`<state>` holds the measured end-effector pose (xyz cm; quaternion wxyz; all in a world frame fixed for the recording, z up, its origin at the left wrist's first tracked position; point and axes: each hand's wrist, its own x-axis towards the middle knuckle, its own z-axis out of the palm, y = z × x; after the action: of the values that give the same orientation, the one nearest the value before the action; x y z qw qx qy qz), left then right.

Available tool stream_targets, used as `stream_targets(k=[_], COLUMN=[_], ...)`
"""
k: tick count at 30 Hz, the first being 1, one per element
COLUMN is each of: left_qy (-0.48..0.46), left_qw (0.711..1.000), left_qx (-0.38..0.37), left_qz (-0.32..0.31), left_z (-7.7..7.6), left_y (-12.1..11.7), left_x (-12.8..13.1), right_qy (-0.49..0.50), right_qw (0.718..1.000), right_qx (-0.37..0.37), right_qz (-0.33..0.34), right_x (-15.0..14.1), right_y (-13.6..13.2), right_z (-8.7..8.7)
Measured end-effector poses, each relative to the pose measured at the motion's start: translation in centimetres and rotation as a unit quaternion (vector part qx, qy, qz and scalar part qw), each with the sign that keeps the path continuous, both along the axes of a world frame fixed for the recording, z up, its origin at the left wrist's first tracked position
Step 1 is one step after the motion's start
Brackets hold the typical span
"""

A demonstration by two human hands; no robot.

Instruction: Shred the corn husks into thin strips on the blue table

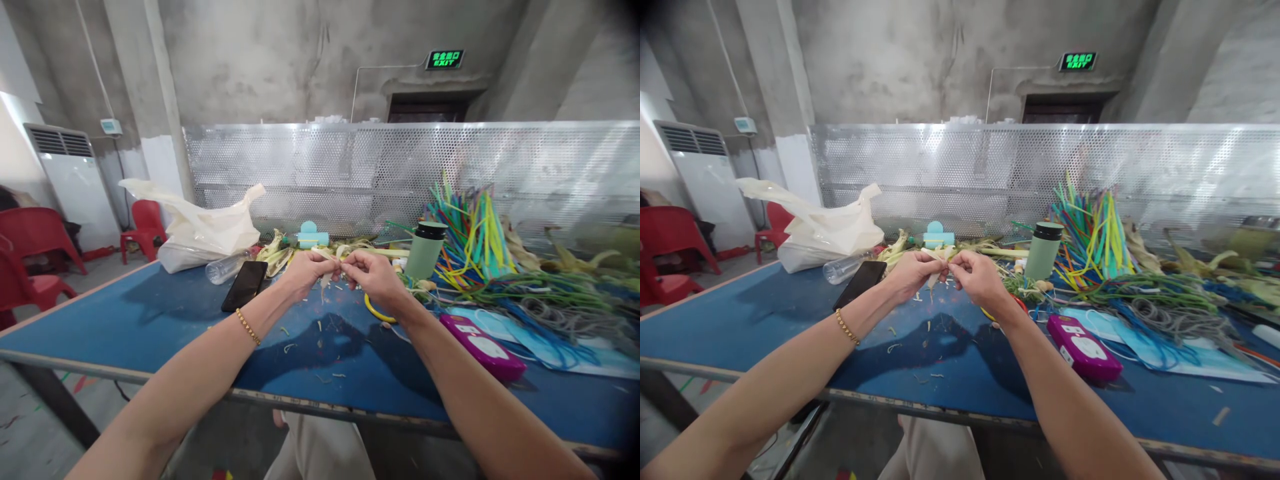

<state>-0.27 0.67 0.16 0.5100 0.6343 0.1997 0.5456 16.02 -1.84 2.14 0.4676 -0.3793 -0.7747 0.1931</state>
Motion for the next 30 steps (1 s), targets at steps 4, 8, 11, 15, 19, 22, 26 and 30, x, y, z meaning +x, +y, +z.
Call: stream_targets(k=[4,8,11,15,19,22,26,30], left_qy=[-0.003,-0.004,-0.006,-0.013,-0.011,-0.012,-0.002,-0.005], left_qw=[1.000,1.000,1.000,1.000,1.000,0.999,0.999,0.995], left_qx=[-0.003,0.002,0.000,-0.013,-0.027,-0.041,-0.039,-0.083], left_qz=[-0.009,-0.001,0.006,-0.001,0.009,0.015,-0.014,-0.063], left_z=[0.28,0.53,0.60,0.67,0.79,0.82,0.75,0.63], left_y=[-0.34,-0.54,-0.56,-0.66,-0.84,-0.77,-0.29,0.12], left_x=[0.06,0.10,0.10,0.09,0.13,0.10,-0.29,-0.81], right_qy=[0.013,0.028,0.040,0.062,0.074,0.069,0.013,-0.032], right_qw=[1.000,0.999,0.999,0.997,0.995,0.996,1.000,0.998], right_qx=[-0.007,-0.020,-0.022,-0.032,-0.039,-0.035,0.009,0.031], right_qz=[0.005,0.014,0.026,0.043,0.048,0.047,-0.014,-0.053], right_x=[-0.03,-0.02,0.02,0.08,0.07,0.03,0.09,0.44], right_y=[-0.11,-0.10,-0.02,0.11,0.05,0.01,0.31,0.61], right_z=[0.13,0.15,0.11,-0.01,0.02,0.04,-0.30,-0.48])
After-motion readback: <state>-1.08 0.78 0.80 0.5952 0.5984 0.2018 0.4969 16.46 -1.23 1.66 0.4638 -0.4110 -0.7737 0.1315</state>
